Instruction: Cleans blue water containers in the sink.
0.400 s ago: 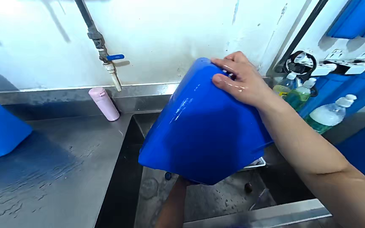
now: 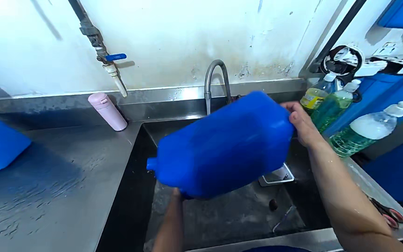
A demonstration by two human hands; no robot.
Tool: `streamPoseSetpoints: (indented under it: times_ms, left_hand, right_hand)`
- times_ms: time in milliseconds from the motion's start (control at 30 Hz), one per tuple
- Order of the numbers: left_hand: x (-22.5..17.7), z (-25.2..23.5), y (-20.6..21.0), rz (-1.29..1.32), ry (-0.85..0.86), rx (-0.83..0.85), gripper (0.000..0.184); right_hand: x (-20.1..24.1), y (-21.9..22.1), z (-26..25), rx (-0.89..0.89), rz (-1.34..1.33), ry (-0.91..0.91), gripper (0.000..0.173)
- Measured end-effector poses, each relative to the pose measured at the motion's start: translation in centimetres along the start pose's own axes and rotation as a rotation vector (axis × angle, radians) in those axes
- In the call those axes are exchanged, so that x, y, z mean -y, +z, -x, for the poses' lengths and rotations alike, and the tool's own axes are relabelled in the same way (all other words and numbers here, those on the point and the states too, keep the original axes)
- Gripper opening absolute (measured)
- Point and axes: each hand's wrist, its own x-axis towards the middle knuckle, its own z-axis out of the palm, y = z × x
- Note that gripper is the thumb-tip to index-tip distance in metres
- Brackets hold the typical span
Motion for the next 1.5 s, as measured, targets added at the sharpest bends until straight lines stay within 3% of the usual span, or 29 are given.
streamPoseSetpoints:
  times_ms: [33, 67, 133, 233, 267, 333, 433, 467, 533, 633, 733, 833, 900, 1000, 1067, 1167, 1333, 1433, 1500]
  left_hand:
    - [2.9, -4.2, 0.1, 0.001, 0.228, -0.032, 0.045]
    - [3.6, -7.2, 0.1, 0.015, 0.327, -0.025, 0.047]
    - [1.4, -9.4, -0.3, -0.097, 0.359, 0.003, 0.046]
    - [-3.7, -8.7, 0.7, -0.43, 0.383, -0.069, 0.081]
    - [-5.3, -7.9, 1.7, -0.597, 0.404, -0.137, 0.089]
    - [-8.2, -5.2, 5.6, -0.911, 0.444, -0.239, 0.095]
    - [-9.8, -3.0, 13.2, -1.239, 0.527, -0.239, 0.095]
    - [-9.7, -3.2, 15.1, -1.316, 0.523, -0.226, 0.094]
    - [-9.1, -4.0, 17.2, -1.369, 0.484, -0.251, 0.093]
    - [-8.6, -4.4, 18.6, -1.36, 0.433, -0.344, 0.092]
    - [-8.4, -4.4, 19.9, -1.321, 0.351, -0.424, 0.093]
    - [-9.1, -4.3, 19.7, -1.313, 0.344, -0.381, 0.098]
    - [-9.4, -3.9, 17.7, -1.234, 0.432, -0.282, 0.09]
    - [-7.4, -3.5, 12.0, -1.042, 0.6, -0.235, 0.073]
    - [-5.2, -2.7, 7.2, -1.046, 0.615, -0.255, 0.069]
    - [-2.7, 0.1, -1.0, -1.174, 0.458, -0.299, 0.071]
    - [-1.1, 4.8, -15.9, -1.223, 0.368, -0.566, 0.08]
    - [-1.3, 6.3, -23.3, -1.21, 0.253, -0.668, 0.106]
    - [-2.1, 5.7, -25.6, -1.226, 0.172, -0.621, 0.114]
  right_hand:
    - [-4.1, -0.5, 0.9, 0.019, -0.009, 0.207, 0.083]
    - [-7.9, -0.3, 1.6, 0.053, -0.041, 0.402, 0.076]
    - [-14.7, 2.1, 3.7, 0.088, -0.096, 0.701, 0.068]
    - [-19.6, 5.8, 5.3, 0.169, -0.043, 0.935, 0.069]
    - [-19.4, 6.7, 4.3, 0.212, -0.009, 0.906, 0.074]
    - [-16.9, 8.3, 0.0, 0.278, 0.0, 0.671, 0.084]
    - [-16.8, 12.6, -8.3, 0.158, -0.118, 0.274, 0.082]
    - [-17.2, 14.1, -10.8, 0.154, -0.158, 0.254, 0.083]
    - [-16.6, 15.6, -14.0, 0.266, -0.083, 0.381, 0.091]
    - [-12.8, 14.7, -15.8, 0.533, 0.419, 0.45, 0.104]
    - [-5.9, 13.5, -15.0, 0.682, 0.826, 0.385, 0.088]
    - [-2.4, 15.8, -13.5, 0.673, 0.55, 0.007, 0.059]
    - [-1.9, 19.5, -12.4, 0.692, 0.076, -0.04, 0.041]
    - [-0.9, 23.1, -10.3, 0.705, -0.465, 0.337, 0.022]
    - [-1.3, 23.9, -9.6, 0.636, -0.663, 0.51, 0.019]
    - [-2.6, 24.5, -9.1, 0.55, -0.788, 0.562, 0.023]
    - [-2.1, 23.4, -10.0, 0.482, -0.788, 0.646, 0.051]
    - [-0.9, 23.2, -9.7, 0.428, -0.734, 0.732, 0.037]
    - [0.0, 23.2, -9.5, 0.377, -0.67, 0.722, 0.026]
